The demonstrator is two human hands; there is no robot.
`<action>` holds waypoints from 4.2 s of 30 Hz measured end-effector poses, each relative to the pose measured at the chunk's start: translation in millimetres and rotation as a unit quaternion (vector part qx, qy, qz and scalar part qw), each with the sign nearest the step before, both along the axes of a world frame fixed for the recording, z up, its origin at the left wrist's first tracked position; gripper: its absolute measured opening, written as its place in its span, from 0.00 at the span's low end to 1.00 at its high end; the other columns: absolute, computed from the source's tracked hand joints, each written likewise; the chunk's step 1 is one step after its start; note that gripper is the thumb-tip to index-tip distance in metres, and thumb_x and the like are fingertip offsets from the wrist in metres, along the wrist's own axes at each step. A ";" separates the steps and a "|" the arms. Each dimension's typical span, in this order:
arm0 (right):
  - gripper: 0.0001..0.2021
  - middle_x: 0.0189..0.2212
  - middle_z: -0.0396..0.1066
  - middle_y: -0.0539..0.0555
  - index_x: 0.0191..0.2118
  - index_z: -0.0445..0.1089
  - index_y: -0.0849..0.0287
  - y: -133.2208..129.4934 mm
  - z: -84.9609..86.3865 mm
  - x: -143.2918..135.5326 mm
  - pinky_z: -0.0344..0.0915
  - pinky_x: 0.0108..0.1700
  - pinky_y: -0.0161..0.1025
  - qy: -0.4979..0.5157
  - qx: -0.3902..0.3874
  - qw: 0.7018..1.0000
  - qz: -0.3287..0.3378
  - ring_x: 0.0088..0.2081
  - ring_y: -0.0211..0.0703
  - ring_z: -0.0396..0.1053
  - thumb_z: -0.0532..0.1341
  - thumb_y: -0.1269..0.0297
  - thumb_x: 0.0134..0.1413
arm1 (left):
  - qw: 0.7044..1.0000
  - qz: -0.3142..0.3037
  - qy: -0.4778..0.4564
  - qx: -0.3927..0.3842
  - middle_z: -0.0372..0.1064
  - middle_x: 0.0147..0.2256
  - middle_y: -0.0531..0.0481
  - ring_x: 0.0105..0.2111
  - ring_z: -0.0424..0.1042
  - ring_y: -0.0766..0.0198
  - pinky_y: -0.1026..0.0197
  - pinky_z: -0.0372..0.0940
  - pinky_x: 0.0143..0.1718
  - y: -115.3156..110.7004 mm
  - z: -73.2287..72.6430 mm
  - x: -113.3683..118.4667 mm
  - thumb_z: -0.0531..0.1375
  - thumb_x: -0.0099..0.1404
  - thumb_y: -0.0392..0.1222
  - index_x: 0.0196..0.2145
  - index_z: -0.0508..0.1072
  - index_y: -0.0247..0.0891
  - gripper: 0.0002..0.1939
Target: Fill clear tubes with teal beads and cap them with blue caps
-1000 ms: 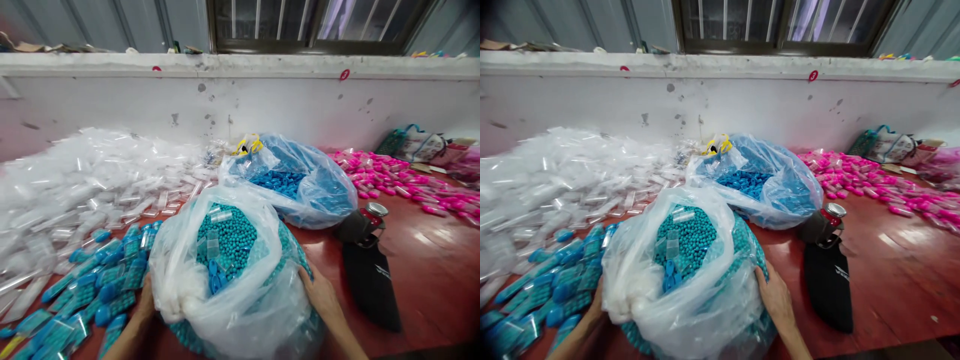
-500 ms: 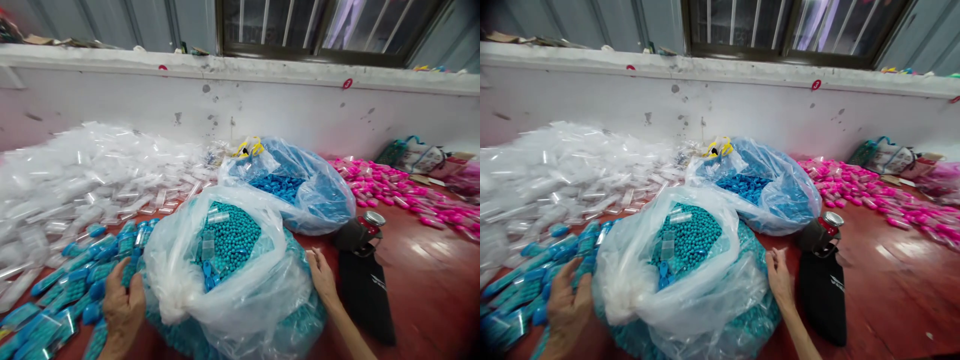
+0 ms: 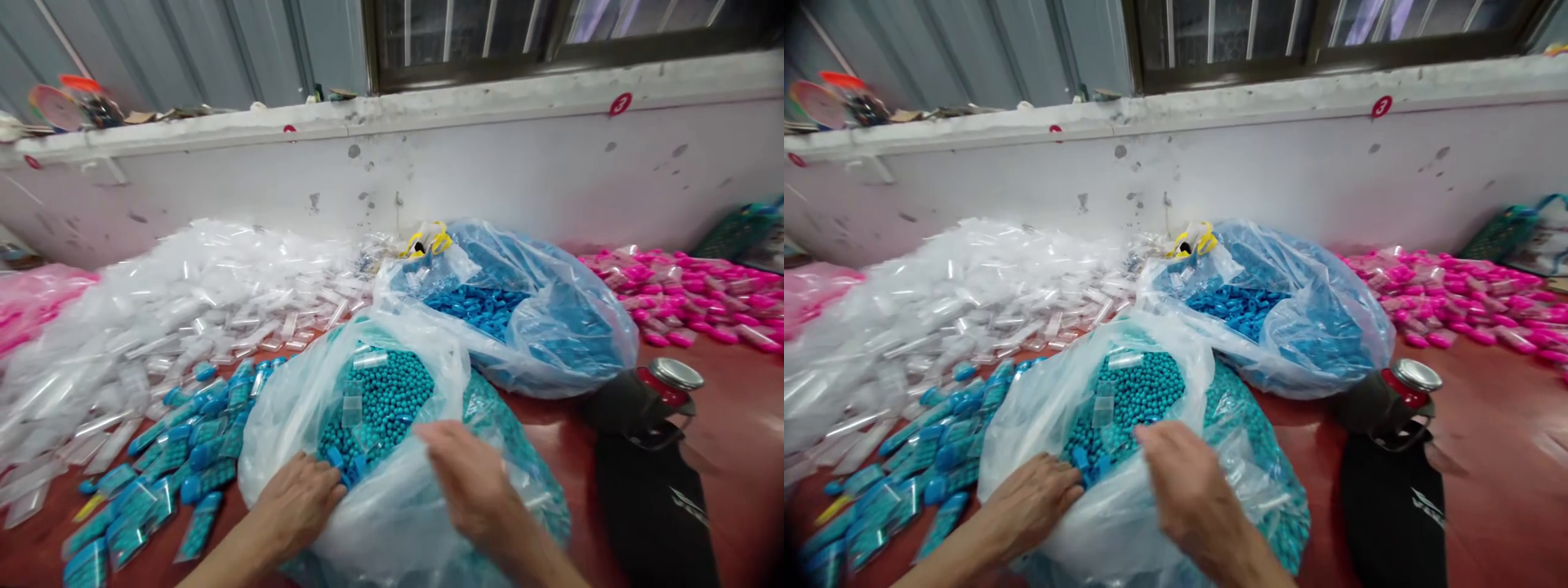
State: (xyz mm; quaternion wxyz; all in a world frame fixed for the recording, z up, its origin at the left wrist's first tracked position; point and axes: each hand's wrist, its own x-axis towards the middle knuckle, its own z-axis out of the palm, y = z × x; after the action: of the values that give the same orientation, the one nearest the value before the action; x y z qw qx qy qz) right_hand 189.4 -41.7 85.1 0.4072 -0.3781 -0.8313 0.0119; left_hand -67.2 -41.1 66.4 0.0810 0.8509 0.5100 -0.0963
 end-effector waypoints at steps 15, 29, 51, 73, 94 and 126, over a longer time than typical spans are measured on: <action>0.05 0.37 0.66 0.54 0.36 0.65 0.58 30.1 -39.2 -42.8 0.57 0.39 0.36 -0.253 -0.317 0.907 -0.110 0.40 0.43 0.64 0.52 0.70 0.56 | 0.987 0.098 -0.089 -0.095 0.71 0.33 0.42 0.37 0.71 0.53 0.53 0.61 0.39 -2.7 -2.0 -15.3 0.43 0.62 0.39 0.36 0.70 0.37 0.16; 0.09 0.31 0.70 0.52 0.37 0.69 0.61 47.6 -35.0 -96.4 0.61 0.36 0.33 -0.092 -0.454 0.886 0.033 0.33 0.39 0.67 0.54 0.70 0.49 | 0.955 0.107 -0.260 -0.092 0.60 0.53 0.39 0.50 0.63 0.53 0.53 0.57 0.49 18.9 -13.0 2.8 0.49 0.56 0.30 0.56 0.57 0.36 0.28; 0.11 0.37 0.70 0.55 0.39 0.67 0.64 86.8 -62.2 -52.9 0.59 0.40 0.32 -0.105 -0.404 0.903 -0.101 0.40 0.40 0.67 0.51 0.71 0.52 | 0.860 0.285 -0.334 -0.258 0.55 0.14 0.58 0.18 0.63 0.62 0.58 0.59 0.25 63.1 -32.1 57.7 0.56 0.47 0.35 0.22 0.59 0.40 0.06; 0.13 0.34 0.73 0.61 0.39 0.68 0.63 68.9 -34.6 -89.0 0.61 0.35 0.39 -0.314 -0.321 0.863 -0.230 0.37 0.51 0.71 0.55 0.60 0.54 | 0.578 0.309 -0.621 -0.430 0.64 0.23 0.56 0.18 0.65 0.69 0.67 0.55 0.20 47.3 -29.4 8.2 0.60 0.46 0.56 0.33 0.58 0.38 0.23; 0.14 0.24 0.70 0.51 0.38 0.73 0.59 37.9 -24.1 -87.7 0.61 0.28 0.33 0.092 -0.376 0.921 -0.032 0.25 0.37 0.65 0.51 0.63 0.54 | 0.617 0.210 -0.679 -0.339 0.63 0.25 0.57 0.15 0.62 0.73 0.70 0.56 0.14 38.6 -36.9 17.6 0.60 0.50 0.54 0.45 0.61 0.38 0.28; 0.14 0.21 0.64 0.50 0.32 0.72 0.60 29.6 -42.3 -96.9 0.58 0.29 0.33 0.126 -0.327 0.936 -0.009 0.24 0.36 0.61 0.50 0.64 0.56 | 0.638 0.263 -0.672 -0.269 0.56 0.17 0.61 0.12 0.57 0.73 0.71 0.51 0.10 36.4 -31.9 20.0 0.56 0.52 0.44 0.50 0.59 0.33 0.27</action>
State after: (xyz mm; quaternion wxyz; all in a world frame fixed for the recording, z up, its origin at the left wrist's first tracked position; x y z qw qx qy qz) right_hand 92.5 -12.1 42.8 0.3629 -0.4935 -0.7196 0.3269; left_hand -47.3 -4.7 34.5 0.6485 0.4516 0.4691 0.3941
